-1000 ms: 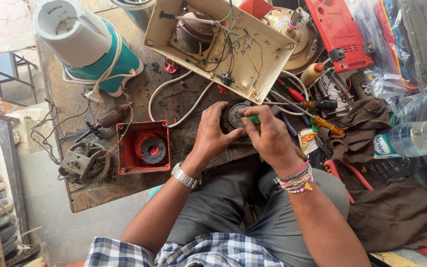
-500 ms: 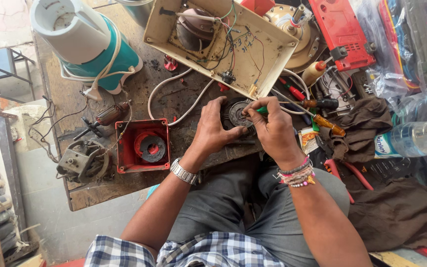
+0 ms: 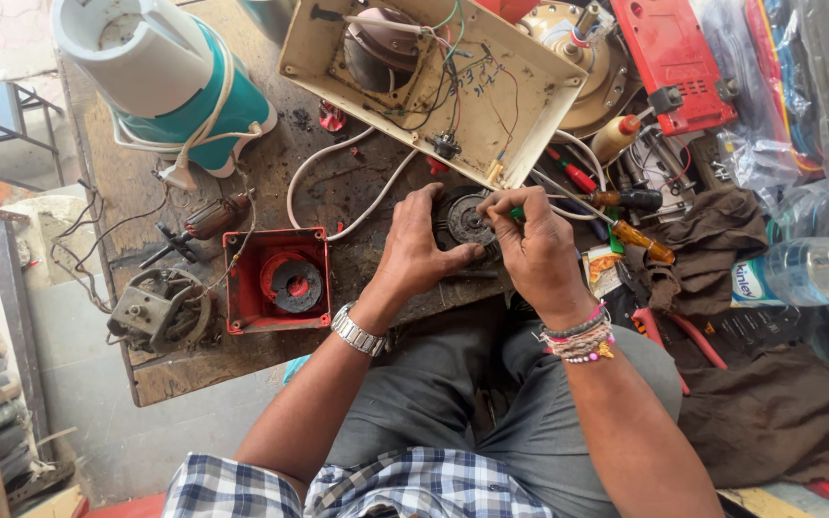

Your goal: The person repairs a small electrical motor component on a cluttered workbench. They use a hammer to tap the motor housing and a screwdriver to adjust internal parts, occasionally wiping the component with a cloth.

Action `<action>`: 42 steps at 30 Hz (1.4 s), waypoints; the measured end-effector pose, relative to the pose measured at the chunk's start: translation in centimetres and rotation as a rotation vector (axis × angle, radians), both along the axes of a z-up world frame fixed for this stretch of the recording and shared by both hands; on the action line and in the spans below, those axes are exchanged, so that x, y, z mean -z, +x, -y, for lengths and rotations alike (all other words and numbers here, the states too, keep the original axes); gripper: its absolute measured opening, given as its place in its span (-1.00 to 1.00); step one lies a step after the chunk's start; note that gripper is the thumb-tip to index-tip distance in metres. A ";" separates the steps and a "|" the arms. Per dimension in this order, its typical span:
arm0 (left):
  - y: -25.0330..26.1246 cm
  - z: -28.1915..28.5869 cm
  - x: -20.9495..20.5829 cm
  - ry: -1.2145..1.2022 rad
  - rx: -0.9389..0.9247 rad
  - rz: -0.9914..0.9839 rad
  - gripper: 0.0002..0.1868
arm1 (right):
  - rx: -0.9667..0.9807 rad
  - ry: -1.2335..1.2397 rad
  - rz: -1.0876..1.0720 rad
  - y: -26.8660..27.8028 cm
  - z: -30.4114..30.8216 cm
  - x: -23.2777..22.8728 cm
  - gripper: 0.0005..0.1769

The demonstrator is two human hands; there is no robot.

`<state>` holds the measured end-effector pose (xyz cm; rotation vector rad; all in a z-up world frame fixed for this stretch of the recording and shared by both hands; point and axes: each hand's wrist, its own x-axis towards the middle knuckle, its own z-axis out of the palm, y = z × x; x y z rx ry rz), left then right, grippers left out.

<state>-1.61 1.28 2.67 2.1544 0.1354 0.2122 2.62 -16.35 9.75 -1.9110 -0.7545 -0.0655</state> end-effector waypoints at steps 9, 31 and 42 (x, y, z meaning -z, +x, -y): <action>0.1 -0.1 -0.1 -0.018 0.002 -0.002 0.06 | -0.049 -0.017 0.029 -0.4 -0.1 -0.3 -0.86; 0.3 -0.5 -0.1 -0.012 0.031 -0.041 0.06 | -0.025 -0.334 -0.102 2.7 -1.9 -0.7 -0.80; 0.5 -0.1 -0.1 0.001 0.015 -0.020 0.07 | 0.027 0.336 -0.363 2.8 1.2 0.9 -0.88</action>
